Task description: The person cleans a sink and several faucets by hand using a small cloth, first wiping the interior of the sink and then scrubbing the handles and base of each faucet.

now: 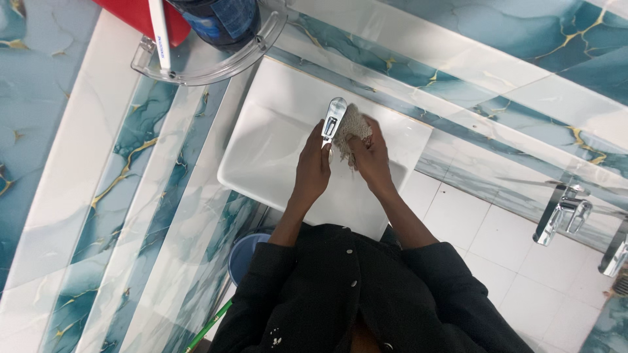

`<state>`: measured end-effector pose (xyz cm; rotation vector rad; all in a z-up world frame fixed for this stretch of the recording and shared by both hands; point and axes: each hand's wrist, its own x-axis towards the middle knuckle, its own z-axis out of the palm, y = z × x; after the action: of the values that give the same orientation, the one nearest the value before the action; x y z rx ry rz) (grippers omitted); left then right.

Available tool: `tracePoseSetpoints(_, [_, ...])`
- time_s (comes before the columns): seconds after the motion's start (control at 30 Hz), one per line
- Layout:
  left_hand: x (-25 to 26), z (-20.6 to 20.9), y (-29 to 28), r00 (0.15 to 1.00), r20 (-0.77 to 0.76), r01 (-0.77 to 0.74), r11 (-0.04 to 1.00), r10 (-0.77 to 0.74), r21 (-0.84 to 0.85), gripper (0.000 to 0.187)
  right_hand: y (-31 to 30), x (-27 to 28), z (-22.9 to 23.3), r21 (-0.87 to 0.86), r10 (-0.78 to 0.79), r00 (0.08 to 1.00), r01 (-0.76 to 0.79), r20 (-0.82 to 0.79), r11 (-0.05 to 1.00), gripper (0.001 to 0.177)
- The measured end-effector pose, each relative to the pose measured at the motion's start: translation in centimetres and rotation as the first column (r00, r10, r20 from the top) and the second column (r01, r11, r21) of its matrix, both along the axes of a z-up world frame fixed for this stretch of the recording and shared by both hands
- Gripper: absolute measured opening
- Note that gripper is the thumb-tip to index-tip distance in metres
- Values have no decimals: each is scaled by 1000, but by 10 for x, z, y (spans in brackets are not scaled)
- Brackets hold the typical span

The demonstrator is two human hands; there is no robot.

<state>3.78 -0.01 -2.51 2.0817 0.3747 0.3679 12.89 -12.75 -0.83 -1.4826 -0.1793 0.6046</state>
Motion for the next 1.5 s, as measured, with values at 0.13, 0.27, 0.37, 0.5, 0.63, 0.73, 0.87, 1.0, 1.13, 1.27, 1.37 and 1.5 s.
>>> tracePoseSetpoints(0.13, [-2,-2,1,1000,12,-9,1000,9,-17,45,1,-2,-6,94,-3,973,-19,230,995,58])
tracePoseSetpoints(0.27, [-1,-4,2,1000,-18,-5,1000,5,-18,46,5,21,-16,-34,12,1000,-13,-23,999,56])
tracePoseSetpoints(0.37, [-3,-4,2,1000,22,7,1000,-7,5,46,-3,25,-17,-118,15,991,-31,-130,993,54])
tracePoseSetpoints(0.5, [-1,-7,2,1000,2,5,1000,-5,15,46,-13,27,-24,139,52,996,-62,73,988,56])
tracePoseSetpoints(0.63, [-1,-8,2,1000,-2,0,1000,0,3,47,-2,26,-30,67,18,995,-12,-94,998,47])
tracePoseSetpoints(0.73, [-1,-10,4,999,41,3,1000,-4,29,47,-1,16,-21,-166,22,986,-50,-163,985,43])
tracePoseSetpoints(0.87, [-2,-14,3,999,37,4,999,-6,32,46,-2,9,-14,167,-13,999,21,-49,986,52])
tracePoseSetpoints(1.0, [-2,-8,3,1000,16,6,1000,-7,27,46,5,16,-14,-36,2,967,-12,-255,999,46])
tracePoseSetpoints(1.13, [0,-5,3,1000,-4,8,1000,-8,-8,46,11,10,-13,53,-100,951,121,-293,991,44])
tracePoseSetpoints(1.27, [0,-6,3,999,-47,-4,1000,2,-28,46,17,6,-33,189,-129,983,153,-133,970,41])
tracePoseSetpoints(1.37, [0,-7,1,1000,-8,-5,1000,5,7,45,11,10,-43,116,-146,942,188,-303,975,35])
tracePoseSetpoints(1.5, [-1,-8,3,1000,9,-4,1000,4,-4,45,11,-3,-18,114,-128,968,156,-217,981,40])
